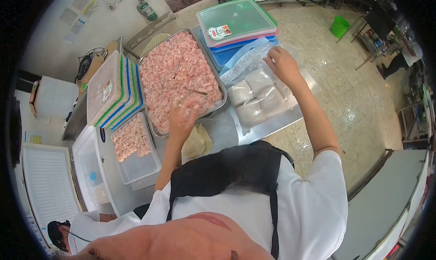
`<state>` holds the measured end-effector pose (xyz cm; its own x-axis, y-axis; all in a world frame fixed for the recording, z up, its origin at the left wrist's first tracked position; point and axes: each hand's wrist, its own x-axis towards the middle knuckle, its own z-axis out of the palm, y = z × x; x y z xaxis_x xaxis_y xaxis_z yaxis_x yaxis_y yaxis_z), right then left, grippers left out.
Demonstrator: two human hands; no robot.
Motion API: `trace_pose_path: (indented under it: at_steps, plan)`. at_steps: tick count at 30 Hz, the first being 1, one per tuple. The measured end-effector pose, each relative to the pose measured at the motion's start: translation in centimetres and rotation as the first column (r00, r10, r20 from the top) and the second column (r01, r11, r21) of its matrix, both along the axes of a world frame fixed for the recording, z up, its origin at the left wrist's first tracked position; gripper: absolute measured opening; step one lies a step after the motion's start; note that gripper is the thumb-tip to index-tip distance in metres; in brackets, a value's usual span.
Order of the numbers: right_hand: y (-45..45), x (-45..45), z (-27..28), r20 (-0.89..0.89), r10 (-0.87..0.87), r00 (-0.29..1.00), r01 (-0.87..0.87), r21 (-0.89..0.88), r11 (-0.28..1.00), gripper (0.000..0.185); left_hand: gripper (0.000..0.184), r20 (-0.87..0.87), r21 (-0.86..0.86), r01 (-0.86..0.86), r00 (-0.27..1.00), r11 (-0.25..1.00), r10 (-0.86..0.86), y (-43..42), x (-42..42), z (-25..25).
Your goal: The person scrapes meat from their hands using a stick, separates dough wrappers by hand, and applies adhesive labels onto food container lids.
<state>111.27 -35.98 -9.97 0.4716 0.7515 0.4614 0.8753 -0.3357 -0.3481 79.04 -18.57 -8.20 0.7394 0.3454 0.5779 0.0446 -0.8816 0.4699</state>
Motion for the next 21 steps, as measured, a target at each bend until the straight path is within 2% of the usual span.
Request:
trace_pose_path:
  at_steps: [1,4,9,13,16,17,19,21]
  plan:
    - [1.0,1.0,0.1,0.022,0.037,0.999,-0.039,0.075,0.996,0.018,0.023,-0.008,-0.053,0.022,1.0,0.998,-0.022,-0.5,1.0,0.1]
    - [4.5,3.7,-0.5,0.097,0.065,0.993,-0.061,-0.047,0.997,0.021,0.025,-0.054,-0.2,0.119,0.99,0.973,-0.132,-1.2,2.9,-0.2]
    - [9.6,9.7,-6.1,0.248,0.167,0.954,-0.081,-0.325,0.942,0.016,0.024,-0.118,-0.1,0.097,0.987,0.99,-0.109,-1.0,4.3,1.9]
    - [10.2,10.4,-5.4,0.267,0.174,0.948,-0.055,-0.4,0.915,0.01,0.022,-0.116,-0.044,-0.001,0.993,0.999,-0.004,0.7,4.6,1.5]
    - [8.8,7.7,-1.7,0.192,0.119,0.974,-0.087,-0.168,0.982,0.011,0.023,-0.154,-0.306,-0.078,0.988,0.949,0.032,1.4,5.8,2.6]
    - [8.6,6.8,-0.5,0.208,0.179,0.962,-0.173,-0.045,0.984,0.014,0.023,-0.104,-0.323,-0.051,0.994,0.945,0.018,2.2,6.4,2.8]
    - [8.0,5.3,1.7,0.256,0.268,0.929,-0.32,0.191,0.928,0.021,0.022,-0.002,-0.354,0.027,1.0,0.935,-0.03,3.6,8.2,3.0]
    - [8.1,3.7,3.8,0.33,0.362,0.872,-0.449,0.244,0.86,0.026,0.026,-0.023,-0.528,0.019,0.999,0.849,-0.036,4.7,10.1,4.0]
